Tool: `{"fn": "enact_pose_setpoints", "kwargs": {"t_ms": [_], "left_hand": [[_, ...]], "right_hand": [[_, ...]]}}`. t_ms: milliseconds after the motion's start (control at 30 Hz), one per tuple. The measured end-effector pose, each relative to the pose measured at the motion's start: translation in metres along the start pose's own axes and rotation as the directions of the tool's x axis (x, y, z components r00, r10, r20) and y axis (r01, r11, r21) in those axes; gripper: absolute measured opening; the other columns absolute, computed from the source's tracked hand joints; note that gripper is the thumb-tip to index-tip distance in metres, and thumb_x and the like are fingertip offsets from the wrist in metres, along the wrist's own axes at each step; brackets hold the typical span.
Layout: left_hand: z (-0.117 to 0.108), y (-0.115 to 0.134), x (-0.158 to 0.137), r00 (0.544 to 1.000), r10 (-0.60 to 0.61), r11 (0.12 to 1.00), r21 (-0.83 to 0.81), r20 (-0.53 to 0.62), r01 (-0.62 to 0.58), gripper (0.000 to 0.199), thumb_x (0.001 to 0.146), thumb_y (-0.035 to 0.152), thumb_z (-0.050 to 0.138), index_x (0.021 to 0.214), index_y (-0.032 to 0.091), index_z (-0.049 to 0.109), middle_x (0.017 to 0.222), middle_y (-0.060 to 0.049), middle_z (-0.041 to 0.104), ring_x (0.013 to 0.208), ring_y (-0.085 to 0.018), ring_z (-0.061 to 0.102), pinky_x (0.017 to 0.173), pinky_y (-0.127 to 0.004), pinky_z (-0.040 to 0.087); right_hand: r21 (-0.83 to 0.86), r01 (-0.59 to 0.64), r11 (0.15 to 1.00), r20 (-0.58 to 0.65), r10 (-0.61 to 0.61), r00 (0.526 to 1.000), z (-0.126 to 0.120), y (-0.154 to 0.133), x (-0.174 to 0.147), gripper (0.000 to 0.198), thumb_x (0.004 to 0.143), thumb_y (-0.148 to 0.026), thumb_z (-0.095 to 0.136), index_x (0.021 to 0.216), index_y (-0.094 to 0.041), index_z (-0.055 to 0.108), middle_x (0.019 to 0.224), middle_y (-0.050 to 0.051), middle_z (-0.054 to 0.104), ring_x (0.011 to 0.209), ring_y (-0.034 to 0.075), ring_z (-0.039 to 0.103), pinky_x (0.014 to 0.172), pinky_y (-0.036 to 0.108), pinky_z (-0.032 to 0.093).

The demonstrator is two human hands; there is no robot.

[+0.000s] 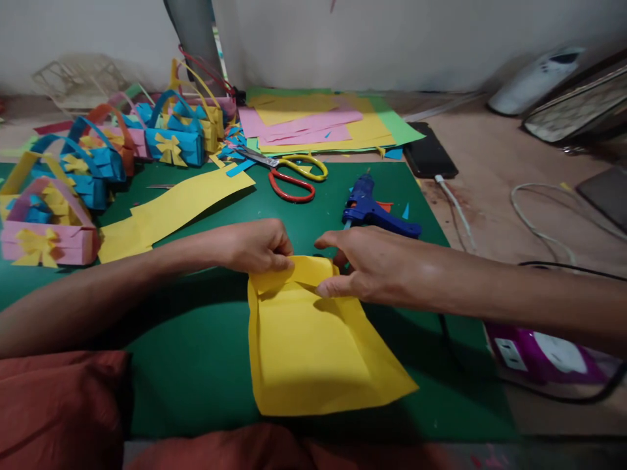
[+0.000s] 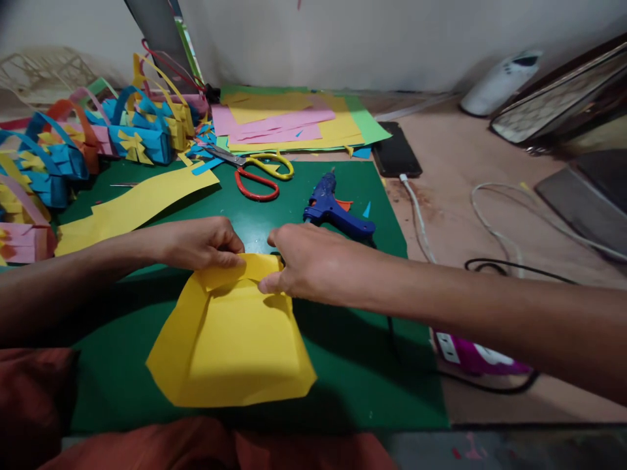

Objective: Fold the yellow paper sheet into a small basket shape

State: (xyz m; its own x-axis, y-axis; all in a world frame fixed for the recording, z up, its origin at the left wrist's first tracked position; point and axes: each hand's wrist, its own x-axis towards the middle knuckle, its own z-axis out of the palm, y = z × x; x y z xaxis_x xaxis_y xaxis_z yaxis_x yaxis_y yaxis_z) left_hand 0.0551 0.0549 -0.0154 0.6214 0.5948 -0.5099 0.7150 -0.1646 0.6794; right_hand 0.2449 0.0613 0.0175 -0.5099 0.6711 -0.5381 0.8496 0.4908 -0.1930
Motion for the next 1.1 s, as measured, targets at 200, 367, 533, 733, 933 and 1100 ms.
{"fn": "enact_pose_setpoints", "kwargs": {"t_ms": [200, 367, 533, 733, 933, 1100], "left_hand": [[0.001, 0.003, 0.0, 0.999, 0.045, 0.993, 0.107, 0.001, -0.045, 0.022, 0.08, 0.022, 0.043, 0.063, 0.012, 0.055, 0.054, 0.003, 0.043, 0.046, -0.006, 0.034, 0.041, -0.018, 0.02], [0.003, 0.003, 0.002, 0.992, 0.125, 0.974, 0.196, -0.024, -0.118, 0.019, 0.079, 0.017, 0.044, 0.061, 0.014, 0.05, 0.053, 0.004, 0.042, 0.047, -0.006, 0.034, 0.043, -0.02, 0.02], [0.006, 0.004, 0.006, 0.977, 0.205, 0.964, 0.183, -0.057, -0.191, 0.028, 0.087, 0.026, 0.039, 0.065, 0.014, 0.051, 0.054, 0.004, 0.04, 0.049, -0.007, 0.034, 0.046, -0.02, 0.023], [0.006, 0.002, 0.014, 0.981, 0.171, 0.966, 0.213, -0.091, -0.149, 0.023, 0.083, 0.023, 0.045, 0.066, 0.013, 0.056, 0.055, 0.004, 0.045, 0.05, -0.007, 0.036, 0.047, -0.02, 0.022], [0.002, 0.007, 0.02, 0.981, 0.089, 0.939, 0.342, -0.173, -0.025, 0.013, 0.075, 0.028, 0.065, 0.08, 0.016, 0.062, 0.065, 0.003, 0.057, 0.054, -0.008, 0.044, 0.049, -0.021, 0.023], [0.004, 0.013, 0.019, 0.979, 0.044, 0.902, 0.43, -0.2, 0.047, 0.025, 0.068, 0.033, 0.071, 0.084, 0.018, 0.059, 0.065, 0.003, 0.058, 0.055, -0.01, 0.045, 0.048, -0.022, 0.021]], "right_hand": [[-0.058, -0.04, 0.998, 0.024, 0.042, 0.999, 0.002, 0.001, 0.001, 0.042, 0.069, -0.022, 0.057, 0.111, -0.02, 0.063, 0.087, 0.007, 0.067, 0.069, 0.017, 0.058, 0.053, 0.024, 0.033], [-0.109, -0.047, 0.993, 0.093, 0.057, 0.994, -0.01, -0.007, 0.001, 0.02, 0.071, -0.014, 0.049, 0.078, -0.017, 0.067, 0.066, 0.005, 0.062, 0.057, 0.014, 0.052, 0.049, 0.025, 0.029], [-0.049, -0.068, 0.996, 0.127, 0.073, 0.989, -0.014, -0.007, 0.003, 0.016, 0.068, -0.01, 0.049, 0.068, -0.016, 0.064, 0.059, 0.002, 0.057, 0.053, 0.013, 0.049, 0.047, 0.024, 0.029], [-0.071, -0.043, 0.997, 0.144, 0.052, 0.988, -0.015, -0.001, 0.017, 0.011, 0.07, -0.016, 0.053, 0.064, -0.015, 0.063, 0.053, 0.002, 0.053, 0.048, 0.011, 0.046, 0.045, 0.025, 0.028], [-0.049, -0.059, 0.997, 0.23, 0.069, 0.971, -0.024, -0.003, 0.026, 0.01, 0.07, -0.017, 0.056, 0.065, -0.017, 0.065, 0.052, 0.001, 0.053, 0.047, 0.011, 0.046, 0.045, 0.025, 0.028], [-0.05, -0.066, 0.997, 0.34, 0.079, 0.937, -0.027, -0.002, 0.032, 0.013, 0.07, -0.016, 0.056, 0.072, -0.019, 0.068, 0.052, 0.0, 0.053, 0.049, 0.012, 0.049, 0.045, 0.025, 0.028]]}}
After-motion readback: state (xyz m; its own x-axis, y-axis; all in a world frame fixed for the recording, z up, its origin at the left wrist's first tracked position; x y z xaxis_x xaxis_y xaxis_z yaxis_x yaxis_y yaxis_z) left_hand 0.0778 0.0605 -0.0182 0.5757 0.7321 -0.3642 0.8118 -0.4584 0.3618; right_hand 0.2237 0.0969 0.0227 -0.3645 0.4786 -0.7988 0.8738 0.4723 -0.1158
